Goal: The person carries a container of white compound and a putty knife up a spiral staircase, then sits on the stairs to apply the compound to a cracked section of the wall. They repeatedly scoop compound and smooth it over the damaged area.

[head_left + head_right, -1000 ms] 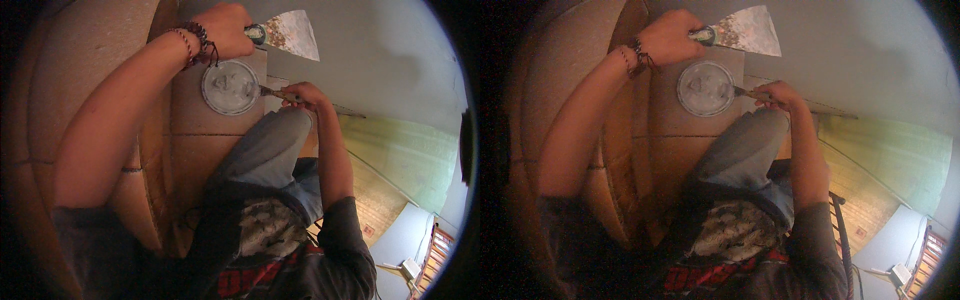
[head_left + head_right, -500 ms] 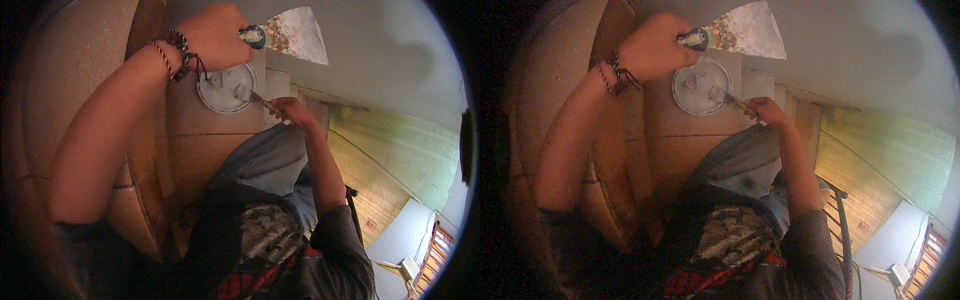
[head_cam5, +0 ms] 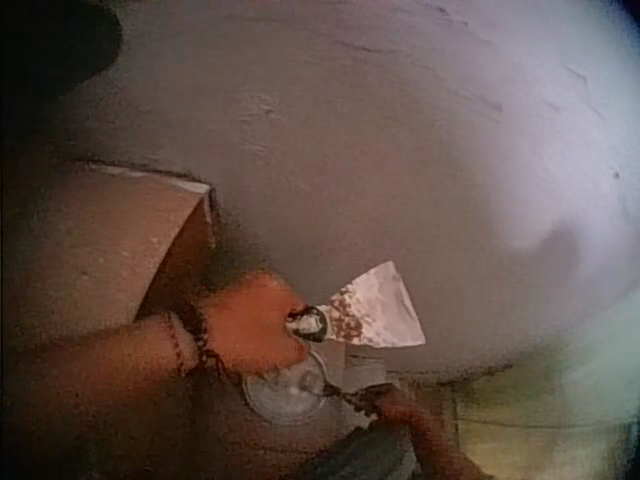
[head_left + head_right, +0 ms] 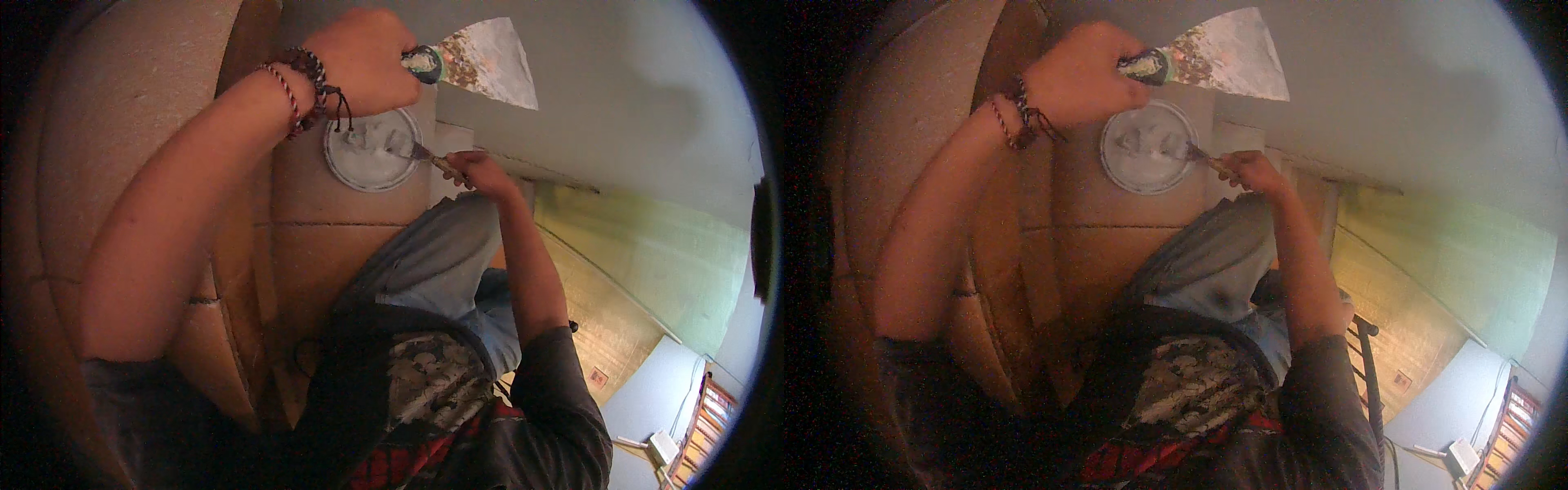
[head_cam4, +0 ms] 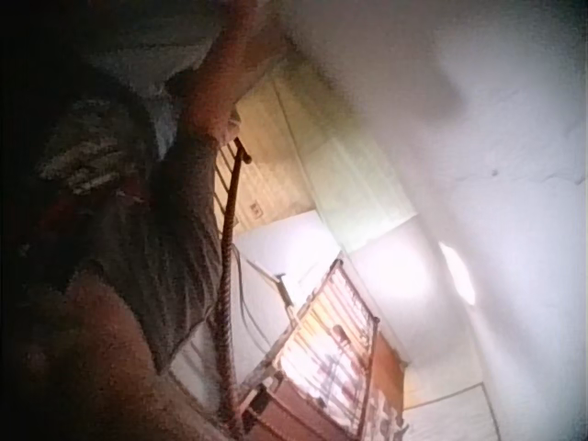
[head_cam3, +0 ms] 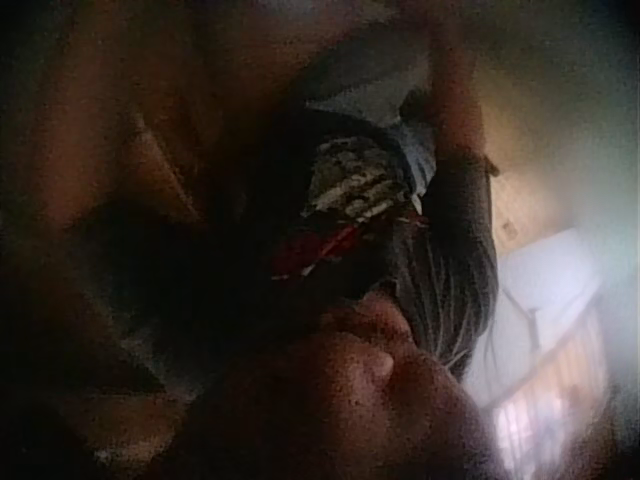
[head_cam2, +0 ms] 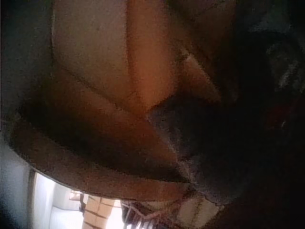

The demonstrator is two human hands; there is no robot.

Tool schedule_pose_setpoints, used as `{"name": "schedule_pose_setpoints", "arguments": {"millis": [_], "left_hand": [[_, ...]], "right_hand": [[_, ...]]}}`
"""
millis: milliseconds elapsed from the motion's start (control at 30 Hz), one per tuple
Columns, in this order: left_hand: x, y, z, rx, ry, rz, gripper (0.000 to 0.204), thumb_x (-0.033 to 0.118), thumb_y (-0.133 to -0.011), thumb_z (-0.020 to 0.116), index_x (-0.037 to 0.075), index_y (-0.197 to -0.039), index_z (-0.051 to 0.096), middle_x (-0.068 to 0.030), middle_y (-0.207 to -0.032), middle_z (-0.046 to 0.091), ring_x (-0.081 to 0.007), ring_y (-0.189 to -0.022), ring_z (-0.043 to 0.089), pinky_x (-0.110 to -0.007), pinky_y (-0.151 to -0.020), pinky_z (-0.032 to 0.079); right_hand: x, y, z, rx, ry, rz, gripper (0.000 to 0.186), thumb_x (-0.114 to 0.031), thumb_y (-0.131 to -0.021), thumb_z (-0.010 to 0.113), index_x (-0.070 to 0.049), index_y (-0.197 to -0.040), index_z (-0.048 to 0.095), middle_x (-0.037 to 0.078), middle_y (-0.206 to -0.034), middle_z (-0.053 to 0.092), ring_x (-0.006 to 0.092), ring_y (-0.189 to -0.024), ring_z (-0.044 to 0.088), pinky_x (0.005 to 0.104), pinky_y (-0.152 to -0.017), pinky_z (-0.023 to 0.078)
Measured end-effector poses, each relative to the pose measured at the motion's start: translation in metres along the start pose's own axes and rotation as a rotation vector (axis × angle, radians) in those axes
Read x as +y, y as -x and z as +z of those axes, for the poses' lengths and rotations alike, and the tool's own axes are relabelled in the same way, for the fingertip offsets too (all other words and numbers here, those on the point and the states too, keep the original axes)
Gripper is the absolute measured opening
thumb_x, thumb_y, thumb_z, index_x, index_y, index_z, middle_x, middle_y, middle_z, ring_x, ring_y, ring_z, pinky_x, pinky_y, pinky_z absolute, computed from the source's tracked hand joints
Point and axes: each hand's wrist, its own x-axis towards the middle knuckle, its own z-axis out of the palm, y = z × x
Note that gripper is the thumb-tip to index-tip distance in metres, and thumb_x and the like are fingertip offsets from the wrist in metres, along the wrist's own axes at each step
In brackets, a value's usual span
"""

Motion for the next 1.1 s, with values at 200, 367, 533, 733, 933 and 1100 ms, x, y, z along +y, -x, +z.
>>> {"name": "schedule_pose_setpoints", "arguments": {"millis": [200,367,533,733,933,1100], "left_hand": [[0.011,0.000,-0.006,-0.087,-0.022,-0.076,0.032,0.024,-0.065,0.067,-0.003,-0.081,0.065,-0.0263,-0.075,0.060,-0.0428,-0.072,0.060,-0.045,-0.069,0.050],[0.012,0.001,-0.009,-0.056,-0.033,-0.090,0.031,0.024,-0.065,0.067,-0.004,-0.079,0.064,-0.0263,-0.074,0.060,-0.0427,-0.071,0.060,-0.045,-0.069,0.050],[0.009,0.004,-0.012,-0.018,-0.071,-0.088,0.031,0.025,-0.066,0.067,-0.003,-0.079,0.065,-0.0258,-0.073,0.061,-0.0415,-0.070,0.061,-0.044,-0.068,0.050],[0.007,0.007,-0.024,0.005,-0.021,-0.272,0.030,0.024,-0.069,0.065,-0.005,-0.077,0.063,-0.0230,-0.069,0.062,-0.0369,-0.067,0.064,-0.044,-0.065,0.050],[0.011,0.004,-0.032,-0.177,-0.015,-0.179,0.029,0.024,-0.067,0.067,-0.003,-0.076,0.064,-0.0217,-0.065,0.061,-0.0311,-0.061,0.062,-0.041,-0.063,0.050],[0.034,0.019,-0.033,-0.341,0.042,-0.135,0.025,0.020,-0.064,0.070,-0.003,-0.071,0.061,-0.0199,-0.060,0.057,-0.0242,-0.053,0.056,-0.040,-0.057,0.046]], "right_hand": [[0.005,-0.017,0.002,-0.047,-0.008,-0.088,0.038,-0.039,-0.094,0.053,-0.006,-0.108,0.068,0.003,-0.085,0.070,0.0110,-0.067,0.060,0.0273,-0.051,0.046],[0.014,-0.016,0.000,-0.167,-0.130,-0.177,0.037,-0.034,-0.095,0.052,-0.004,-0.110,0.068,0.005,-0.089,0.070,0.0138,-0.076,0.061,0.0307,-0.069,0.050],[0.012,0.008,-0.007,-0.306,-0.431,-0.268,0.048,-0.037,-0.093,0.057,0.003,-0.118,0.059,0.010,-0.097,0.066,0.0177,-0.084,0.059,0.0319,-0.078,0.048],[-0.004,0.056,-0.017,-0.354,-0.671,-0.400,0.047,-0.037,-0.090,0.062,0.004,-0.114,0.060,0.012,-0.095,0.065,0.0211,-0.086,0.060,0.0345,-0.077,0.048],[-0.023,0.098,-0.038,-0.363,-0.790,-0.629,0.043,-0.033,-0.092,0.060,0.004,-0.114,0.060,0.014,-0.097,0.065,0.0245,-0.084,0.062,0.0371,-0.073,0.048],[-0.029,0.159,-0.066,-0.219,-0.783,-0.840,0.038,-0.030,-0.093,0.059,0.002,-0.114,0.060,0.015,-0.096,0.065,0.0245,-0.083,0.063,0.0360,-0.071,0.049]]}}
